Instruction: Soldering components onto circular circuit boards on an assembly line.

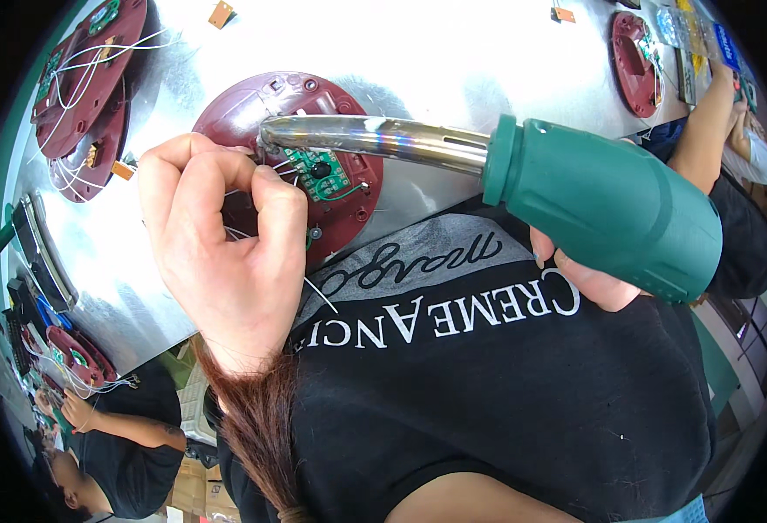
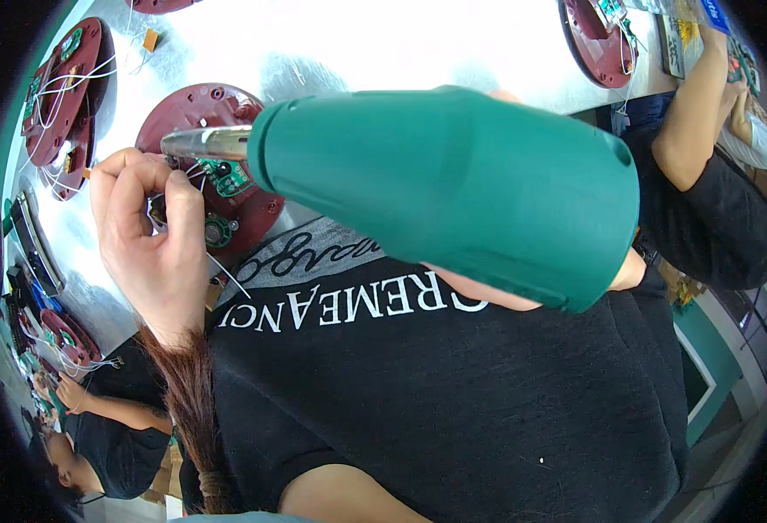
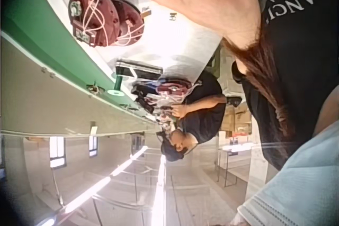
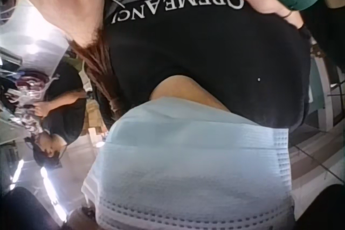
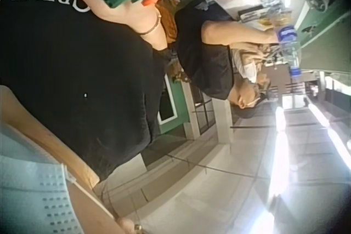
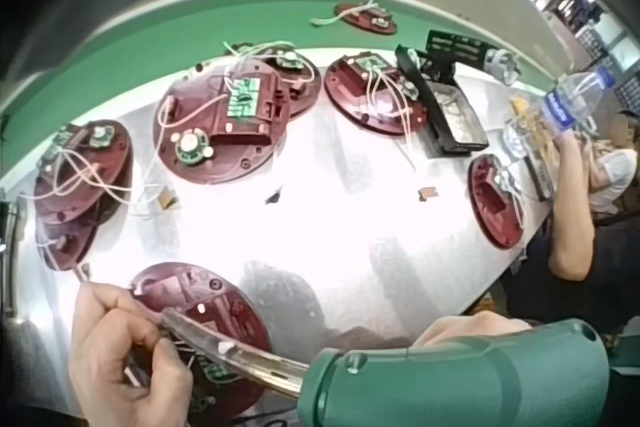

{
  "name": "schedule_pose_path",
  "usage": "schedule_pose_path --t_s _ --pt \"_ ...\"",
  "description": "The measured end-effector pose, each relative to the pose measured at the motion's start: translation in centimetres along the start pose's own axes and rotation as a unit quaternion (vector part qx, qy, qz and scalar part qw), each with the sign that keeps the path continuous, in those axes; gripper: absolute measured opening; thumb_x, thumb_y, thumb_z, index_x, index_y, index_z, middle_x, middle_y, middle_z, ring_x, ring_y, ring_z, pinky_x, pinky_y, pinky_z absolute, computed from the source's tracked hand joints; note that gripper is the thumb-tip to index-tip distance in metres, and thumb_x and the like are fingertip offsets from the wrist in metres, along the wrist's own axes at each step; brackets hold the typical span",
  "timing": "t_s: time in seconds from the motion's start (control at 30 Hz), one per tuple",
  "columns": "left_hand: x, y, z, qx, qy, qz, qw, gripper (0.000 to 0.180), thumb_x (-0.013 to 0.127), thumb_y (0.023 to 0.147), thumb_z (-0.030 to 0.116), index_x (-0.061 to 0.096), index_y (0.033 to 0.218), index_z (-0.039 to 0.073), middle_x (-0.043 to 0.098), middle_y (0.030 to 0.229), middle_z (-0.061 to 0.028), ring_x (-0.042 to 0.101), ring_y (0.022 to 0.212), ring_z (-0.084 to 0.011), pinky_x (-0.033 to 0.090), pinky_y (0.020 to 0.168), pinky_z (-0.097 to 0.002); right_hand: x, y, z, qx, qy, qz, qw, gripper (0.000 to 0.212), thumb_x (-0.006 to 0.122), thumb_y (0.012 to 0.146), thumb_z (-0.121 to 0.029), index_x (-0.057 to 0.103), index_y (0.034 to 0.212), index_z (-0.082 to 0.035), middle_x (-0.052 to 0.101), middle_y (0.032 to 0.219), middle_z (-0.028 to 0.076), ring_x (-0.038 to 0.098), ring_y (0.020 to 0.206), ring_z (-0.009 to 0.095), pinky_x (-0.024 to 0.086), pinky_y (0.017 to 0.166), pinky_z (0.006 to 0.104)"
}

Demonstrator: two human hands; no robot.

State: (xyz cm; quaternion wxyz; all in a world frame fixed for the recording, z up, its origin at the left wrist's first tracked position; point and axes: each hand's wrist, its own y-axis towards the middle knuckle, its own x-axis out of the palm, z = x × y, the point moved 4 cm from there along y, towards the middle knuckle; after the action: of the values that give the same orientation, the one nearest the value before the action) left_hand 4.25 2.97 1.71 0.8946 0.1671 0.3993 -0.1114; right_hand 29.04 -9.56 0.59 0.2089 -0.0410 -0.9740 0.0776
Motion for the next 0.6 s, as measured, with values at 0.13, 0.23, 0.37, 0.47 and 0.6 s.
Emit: schedule_pose_path --t_s 0.13,0.23,0.37,0.47,0.6 --pt "0.0 0.0 0.1 0.006 -0.005 0.003 1.0 0.01 0.062 0.067 -0.004 0.055 0.072 0.0 0.05 0.084 -0.0105 0.052 0.078 -0.0226 0.044 0.07 -0.0313 2.4 0.6 -0.6 0.001 0.014 0.054 0.998 0.018 0.054 0.092 -0.011 0.05 0.104 0.003 0.059 0.081 0.012 0.062 0.064 0.021 0.05 0.047 0.0282" --pt "0.0 0.1 0.1 0.005 -0.005 -0.004 1.0 0.01 0.062 0.067 -0.004 0.055 0.072 0.0 0.05 0.084 -0.0103 0.051 0.077 -0.0226 0.044 0.07 -0.0313 2.8 0.9 -1.1 -0.001 -0.026 0.116 0.993 0.024 0.057 0.089 -0.011 0.048 0.107 0.001 0.058 0.087 0.012 0.062 0.067 0.022 0.05 0.05 0.0298" --pt "0.1 0.0 0.0 0.006 -0.01 -0.004 1.0 0.01 0.062 0.067 -0.004 0.055 0.072 -0.001 0.05 0.085 -0.0103 0.051 0.077 -0.0226 0.044 0.07 -0.0312 2.2 0.5 -1.1 0.019 -0.111 0.129 0.985 0.025 0.061 0.083 -0.01 0.05 0.104 -0.002 0.057 0.09 0.009 0.06 0.074 0.021 0.048 0.059 0.0298" --pt "0.0 0.1 0.1 0.007 -0.006 -0.004 1.0 0.01 0.062 0.068 -0.004 0.055 0.072 -0.001 0.05 0.085 -0.0102 0.051 0.078 -0.0224 0.044 0.07 -0.0311 2.0 0.4 -1.2 0.039 -0.165 0.135 0.976 0.026 0.064 0.079 -0.009 0.052 0.102 -0.004 0.056 0.092 0.007 0.058 0.078 0.02 0.046 0.065 0.0298" --pt "-0.1 0.1 0.1 0.004 -0.006 -0.005 1.0 0.01 0.062 0.068 -0.004 0.055 0.073 -0.001 0.05 0.084 -0.0101 0.051 0.078 -0.0223 0.044 0.07 -0.0309 1.9 0.3 -1.1 0.069 -0.222 0.141 0.962 0.029 0.068 0.074 -0.008 0.054 0.099 -0.006 0.055 0.095 0.004 0.055 0.085 0.019 0.044 0.073 0.0298"
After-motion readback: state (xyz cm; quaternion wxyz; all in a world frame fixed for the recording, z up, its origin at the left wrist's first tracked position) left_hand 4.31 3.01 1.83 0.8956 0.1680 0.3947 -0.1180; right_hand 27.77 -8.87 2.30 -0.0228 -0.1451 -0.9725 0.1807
